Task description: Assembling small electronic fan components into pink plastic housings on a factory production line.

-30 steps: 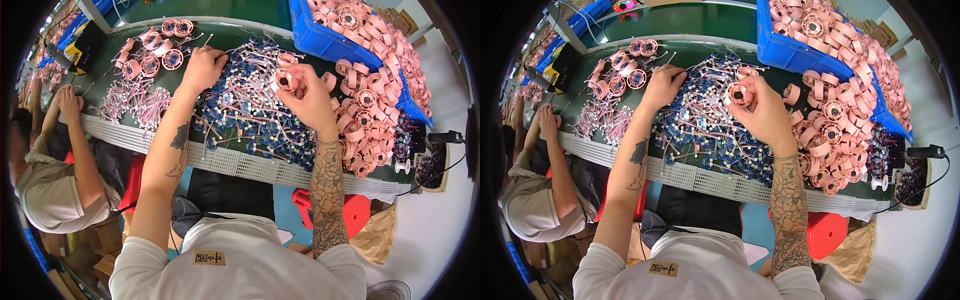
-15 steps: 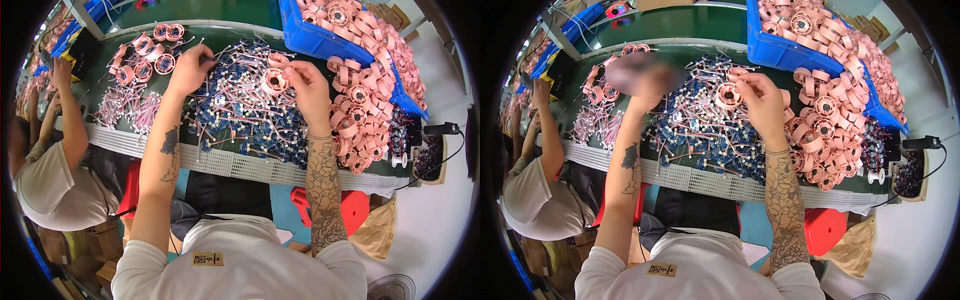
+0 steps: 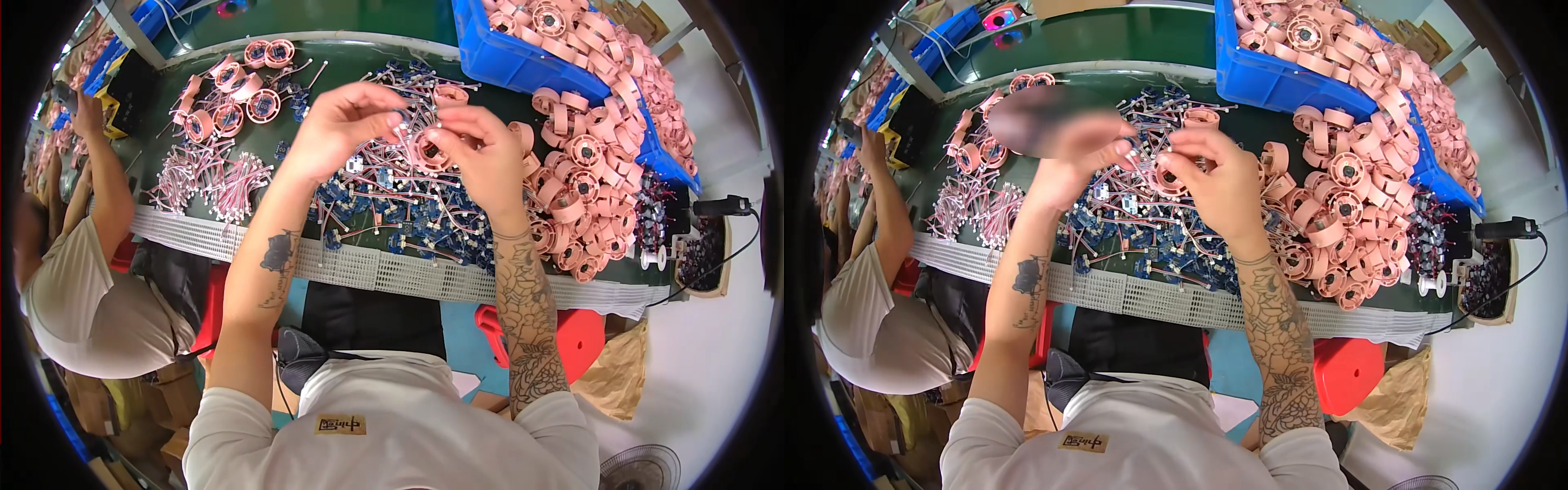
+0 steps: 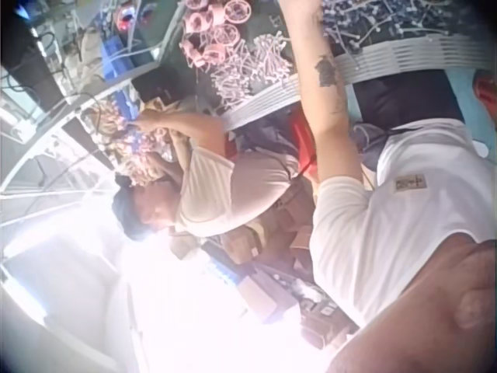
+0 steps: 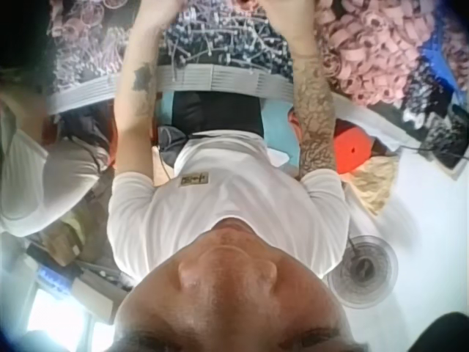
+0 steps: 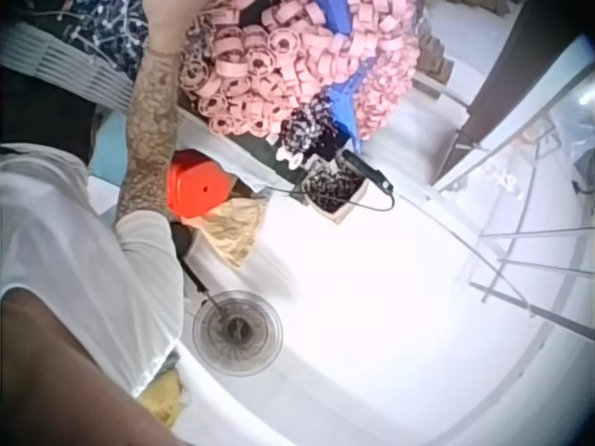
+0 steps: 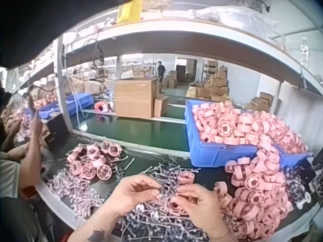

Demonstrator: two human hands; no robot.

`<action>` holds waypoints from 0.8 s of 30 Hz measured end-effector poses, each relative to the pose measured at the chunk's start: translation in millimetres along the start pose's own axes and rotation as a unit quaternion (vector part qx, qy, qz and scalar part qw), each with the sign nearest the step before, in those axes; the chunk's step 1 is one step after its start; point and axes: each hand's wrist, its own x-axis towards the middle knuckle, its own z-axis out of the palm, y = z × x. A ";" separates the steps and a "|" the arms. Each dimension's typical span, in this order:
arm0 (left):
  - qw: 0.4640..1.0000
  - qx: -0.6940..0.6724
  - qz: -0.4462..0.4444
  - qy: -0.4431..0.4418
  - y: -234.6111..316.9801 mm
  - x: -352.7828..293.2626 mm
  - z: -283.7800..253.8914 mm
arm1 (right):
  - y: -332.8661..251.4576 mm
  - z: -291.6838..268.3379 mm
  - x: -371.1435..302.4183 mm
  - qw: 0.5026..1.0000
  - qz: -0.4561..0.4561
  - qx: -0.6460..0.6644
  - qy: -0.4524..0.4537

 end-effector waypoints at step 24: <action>0.997 0.065 -0.010 0.044 -7.1 -3.9 17.9 | -6.8 0.9 -1.7 0.995 -0.002 -0.080 -0.065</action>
